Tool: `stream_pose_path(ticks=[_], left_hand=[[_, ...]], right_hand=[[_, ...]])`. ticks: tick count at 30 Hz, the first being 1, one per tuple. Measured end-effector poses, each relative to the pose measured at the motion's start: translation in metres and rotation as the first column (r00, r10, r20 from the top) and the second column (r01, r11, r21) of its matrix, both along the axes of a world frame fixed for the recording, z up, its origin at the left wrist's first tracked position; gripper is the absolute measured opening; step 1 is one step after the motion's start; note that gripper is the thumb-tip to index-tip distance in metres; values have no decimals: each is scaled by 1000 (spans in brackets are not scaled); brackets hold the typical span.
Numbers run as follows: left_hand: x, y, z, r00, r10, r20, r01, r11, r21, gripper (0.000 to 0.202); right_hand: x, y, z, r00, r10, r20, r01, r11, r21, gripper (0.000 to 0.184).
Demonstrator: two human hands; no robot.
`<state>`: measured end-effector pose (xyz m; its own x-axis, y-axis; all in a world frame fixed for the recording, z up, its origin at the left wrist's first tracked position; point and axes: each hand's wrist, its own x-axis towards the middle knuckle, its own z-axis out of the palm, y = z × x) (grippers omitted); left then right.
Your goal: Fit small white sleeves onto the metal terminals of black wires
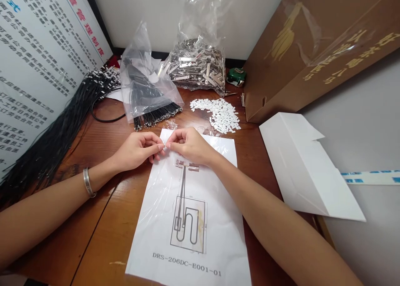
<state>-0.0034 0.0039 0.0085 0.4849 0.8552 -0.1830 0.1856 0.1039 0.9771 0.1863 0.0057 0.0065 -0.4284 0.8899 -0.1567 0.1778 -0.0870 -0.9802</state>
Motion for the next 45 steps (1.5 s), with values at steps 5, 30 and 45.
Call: stream_pose_path(ticks=[5, 30, 45], left_hand=[[-1, 0, -1, 1000, 4, -5, -4, 1000, 15, 15], [1, -1, 1, 998, 58, 31, -57, 998, -29, 15], [0, 0, 2, 999, 25, -20, -25, 1000, 13, 12]], right_hand=[[-1, 0, 0, 1000, -8, 1, 8, 1000, 2, 16], [1, 2, 1, 999, -49, -21, 48, 995, -84, 15], [-1, 0, 3, 999, -35, -14, 34, 997, -67, 15]])
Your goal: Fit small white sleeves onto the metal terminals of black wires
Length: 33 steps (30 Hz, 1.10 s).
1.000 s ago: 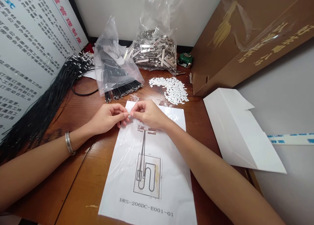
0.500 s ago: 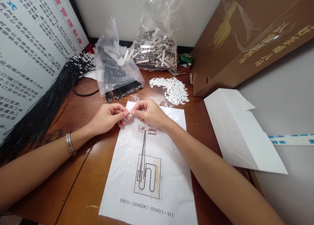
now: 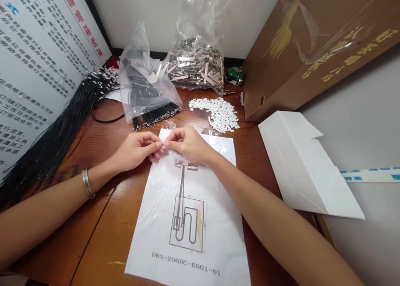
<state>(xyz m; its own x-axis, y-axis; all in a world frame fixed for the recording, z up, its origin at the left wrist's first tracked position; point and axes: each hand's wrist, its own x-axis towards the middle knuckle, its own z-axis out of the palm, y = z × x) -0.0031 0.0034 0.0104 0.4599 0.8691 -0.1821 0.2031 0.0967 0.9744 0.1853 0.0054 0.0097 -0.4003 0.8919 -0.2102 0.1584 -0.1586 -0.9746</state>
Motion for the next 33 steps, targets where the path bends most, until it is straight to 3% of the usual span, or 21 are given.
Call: stream_pose_path(ticks=[4, 9, 13, 21, 33], left_hand=[[1, -1, 1, 998, 52, 27, -52, 999, -1, 12], [2, 0, 1, 992, 97, 80, -96, 995, -15, 19], [3, 0, 1, 990, 97, 107, -95, 995, -16, 24], [2, 0, 0, 989, 81, 123, -78, 997, -28, 23], [2, -2, 1, 994, 48, 102, -47, 999, -10, 24]], right_hand=[[0, -1, -1, 1000, -21, -4, 21, 1000, 5, 14], [-4, -2, -9, 987, -128, -97, 139, 984, 110, 21], [-9, -3, -11, 978, -192, -88, 208, 943, 261, 27], [-10, -2, -15, 967, -255, -23, 235, 846, 480, 11], [-11, -4, -16, 957, -285, -54, 267, 791, 551, 7]])
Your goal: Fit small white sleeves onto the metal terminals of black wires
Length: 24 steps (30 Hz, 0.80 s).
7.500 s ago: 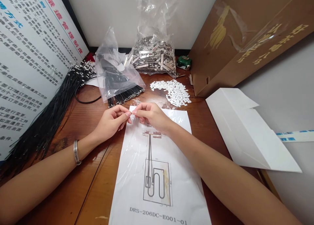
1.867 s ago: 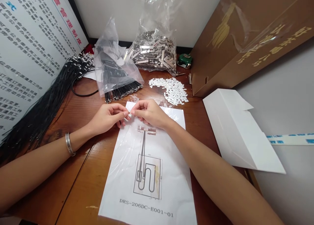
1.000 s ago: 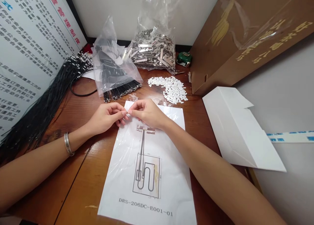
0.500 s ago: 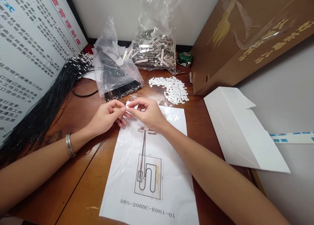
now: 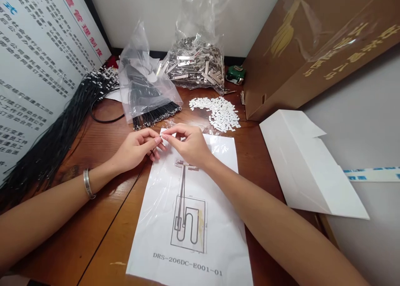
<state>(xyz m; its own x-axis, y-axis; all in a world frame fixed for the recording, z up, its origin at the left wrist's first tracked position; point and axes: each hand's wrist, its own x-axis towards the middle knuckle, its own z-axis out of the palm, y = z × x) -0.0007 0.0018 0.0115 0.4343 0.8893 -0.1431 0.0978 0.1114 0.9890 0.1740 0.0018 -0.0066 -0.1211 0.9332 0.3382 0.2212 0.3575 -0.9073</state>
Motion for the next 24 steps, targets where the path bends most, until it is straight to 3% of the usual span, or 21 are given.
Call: stream_pose_path(ticks=[9, 20, 24], left_hand=[[-2, 2, -3, 999, -34, 1, 34, 999, 35, 22], [0, 0, 1, 1000, -25, -4, 25, 1000, 3, 23], [1, 0, 2, 1000, -23, -4, 23, 1000, 1, 20]], right_hand=[[-1, -1, -2, 1000, 7, 21, -8, 998, 57, 6], [-2, -2, -3, 998, -2, 55, 0, 1000, 29, 8], [-3, -3, -2, 996, -59, 73, 55, 997, 54, 7]])
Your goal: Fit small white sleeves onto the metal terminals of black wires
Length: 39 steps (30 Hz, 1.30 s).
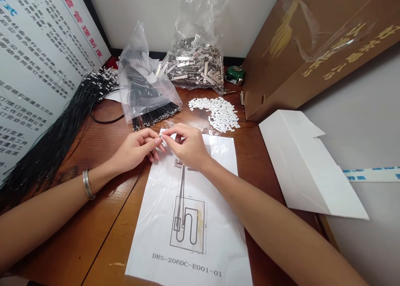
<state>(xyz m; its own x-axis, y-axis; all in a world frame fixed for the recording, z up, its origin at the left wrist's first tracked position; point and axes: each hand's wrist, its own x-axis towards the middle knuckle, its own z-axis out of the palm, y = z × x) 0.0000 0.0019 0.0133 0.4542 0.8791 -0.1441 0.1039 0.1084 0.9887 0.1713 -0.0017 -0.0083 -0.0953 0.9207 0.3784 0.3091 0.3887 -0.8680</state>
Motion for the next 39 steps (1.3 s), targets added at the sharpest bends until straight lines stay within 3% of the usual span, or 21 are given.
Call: stream_pose_path(ticks=[3, 5, 9, 14, 18, 21, 26, 29, 31, 33, 36, 39], left_hand=[[-1, 0, 0, 1000, -10, -7, 10, 1000, -12, 19], [-2, -1, 0, 999, -33, -37, 33, 999, -3, 20], [-4, -1, -1, 990, -90, -111, 95, 995, 43, 21], [-6, -1, -2, 977, -138, -162, 152, 986, 75, 24], [-9, -1, -2, 968, -175, -181, 200, 970, 136, 23], [-9, 0, -1, 969, -194, -152, 211, 971, 112, 22], [-9, 5, 7, 995, -82, -63, 81, 997, -21, 23], [-18, 16, 23, 987, 114, -117, -105, 991, 80, 21], [-31, 27, 36, 951, 284, -126, -249, 939, 236, 18], [-47, 39, 47, 892, 435, -124, -358, 847, 393, 13], [-73, 55, 61, 799, 594, -92, -456, 698, 552, 13], [-92, 63, 70, 729, 679, -86, -490, 605, 627, 16]], right_hand=[[0, 2, 1, 992, -91, -87, 88, 995, -36, 9], [2, 7, -1, 957, -191, -221, 166, 978, -127, 12], [10, 21, -8, 805, -425, -413, 327, 900, -289, 23], [24, 35, -17, 673, -541, -505, 448, 841, -303, 30], [37, 44, -26, 681, -556, -477, 506, 828, -243, 36], [46, 51, -31, 711, -554, -432, 534, 826, -181, 41], [43, 52, -26, 710, -529, -464, 485, 846, -222, 43], [38, 49, -20, 694, -520, -497, 446, 853, -271, 40], [36, 48, -19, 703, -516, -489, 436, 856, -276, 39], [36, 49, -20, 719, -505, -477, 428, 863, -269, 37], [38, 50, -22, 737, -488, -467, 417, 873, -254, 34], [37, 50, -22, 751, -477, -456, 411, 879, -243, 32]])
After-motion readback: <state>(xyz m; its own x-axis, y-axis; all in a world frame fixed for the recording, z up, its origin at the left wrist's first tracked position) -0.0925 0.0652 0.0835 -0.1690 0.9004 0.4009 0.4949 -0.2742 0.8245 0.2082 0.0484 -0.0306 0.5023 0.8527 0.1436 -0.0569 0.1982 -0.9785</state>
